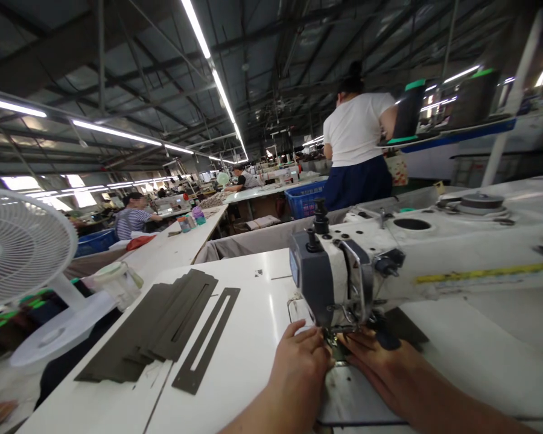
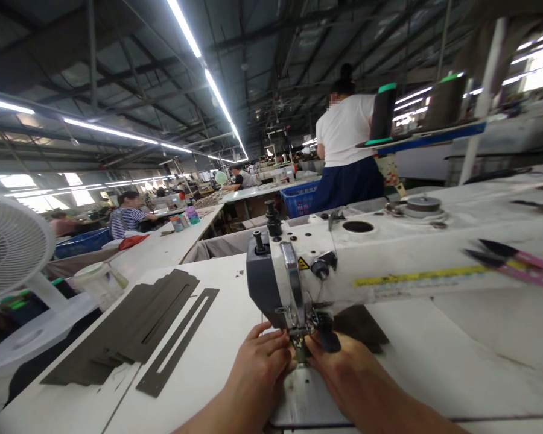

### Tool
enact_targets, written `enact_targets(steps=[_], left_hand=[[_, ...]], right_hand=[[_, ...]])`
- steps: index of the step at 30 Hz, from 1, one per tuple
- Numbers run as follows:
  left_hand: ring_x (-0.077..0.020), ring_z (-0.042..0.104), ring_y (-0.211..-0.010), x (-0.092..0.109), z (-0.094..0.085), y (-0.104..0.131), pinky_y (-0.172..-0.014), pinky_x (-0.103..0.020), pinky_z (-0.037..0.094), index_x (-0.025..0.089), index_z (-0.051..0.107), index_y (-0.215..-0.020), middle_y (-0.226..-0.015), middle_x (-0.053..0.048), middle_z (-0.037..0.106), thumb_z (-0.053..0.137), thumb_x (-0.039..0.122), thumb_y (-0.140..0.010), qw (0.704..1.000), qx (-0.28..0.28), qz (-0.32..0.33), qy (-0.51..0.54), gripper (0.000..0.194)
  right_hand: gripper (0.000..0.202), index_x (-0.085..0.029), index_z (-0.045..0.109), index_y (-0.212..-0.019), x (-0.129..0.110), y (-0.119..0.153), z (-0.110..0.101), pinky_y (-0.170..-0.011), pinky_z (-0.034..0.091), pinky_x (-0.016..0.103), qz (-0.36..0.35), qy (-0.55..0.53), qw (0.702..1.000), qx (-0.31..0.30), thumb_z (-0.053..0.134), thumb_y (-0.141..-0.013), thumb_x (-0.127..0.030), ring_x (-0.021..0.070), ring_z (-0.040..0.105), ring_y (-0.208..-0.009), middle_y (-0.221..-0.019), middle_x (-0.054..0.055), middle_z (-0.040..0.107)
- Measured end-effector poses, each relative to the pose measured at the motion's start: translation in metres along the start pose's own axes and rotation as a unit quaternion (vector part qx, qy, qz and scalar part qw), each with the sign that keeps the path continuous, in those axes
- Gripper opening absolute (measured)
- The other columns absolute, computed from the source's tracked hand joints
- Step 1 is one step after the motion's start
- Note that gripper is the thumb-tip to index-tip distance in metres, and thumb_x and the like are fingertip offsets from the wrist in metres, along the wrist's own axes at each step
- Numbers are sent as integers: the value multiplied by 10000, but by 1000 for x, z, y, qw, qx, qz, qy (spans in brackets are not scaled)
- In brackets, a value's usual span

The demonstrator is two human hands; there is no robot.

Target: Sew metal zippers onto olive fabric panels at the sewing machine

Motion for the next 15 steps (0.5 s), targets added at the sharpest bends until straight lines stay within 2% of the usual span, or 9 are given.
enact_targets(steps=[7,9,12,14,15], left_hand=[[-144,652,-856,0,1,2,-969,-322,401,194,602,-741,-858,-9,702,574,207,-852,999,37,-7,36,116],[-148,649,-864,-1,4,3,-967,-330,406,197,605,-739,-870,-15,700,564,215,-858,998,46,-10,38,127],[-166,655,-843,-11,15,6,-933,-354,438,199,606,-716,-867,-18,697,600,240,-820,998,56,-1,12,112],[-187,661,-745,-20,21,7,-848,-385,488,190,601,-676,-807,-33,692,632,276,-780,999,38,7,-11,139],[-196,655,-707,-23,22,6,-808,-400,503,186,605,-671,-794,-51,687,623,291,-787,1000,12,5,-12,157]], right_hand=[[271,-203,606,-899,5,7,10,-775,533,301,20,12,1000,1,345,-883,-131,196,651,-862,-884,69,678],[245,-215,608,-957,11,9,11,-787,531,299,13,22,1000,4,381,-885,-156,195,648,-880,-944,62,680],[213,-220,615,-1023,27,16,8,-778,542,334,-9,67,997,46,507,-858,-300,232,643,-897,-994,73,674],[295,-230,631,-1029,40,24,6,-743,553,394,5,117,989,93,583,-805,-417,284,638,-899,-991,87,671],[292,-246,635,-1031,45,30,7,-729,553,411,31,135,985,107,592,-800,-418,297,634,-901,-994,87,667]])
Point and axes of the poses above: each hand's wrist, its own y-axis away from the middle knuckle, its own z-axis out of the palm, x = y × z, the point moved 2 cm from there along -y, towards the middle knuckle
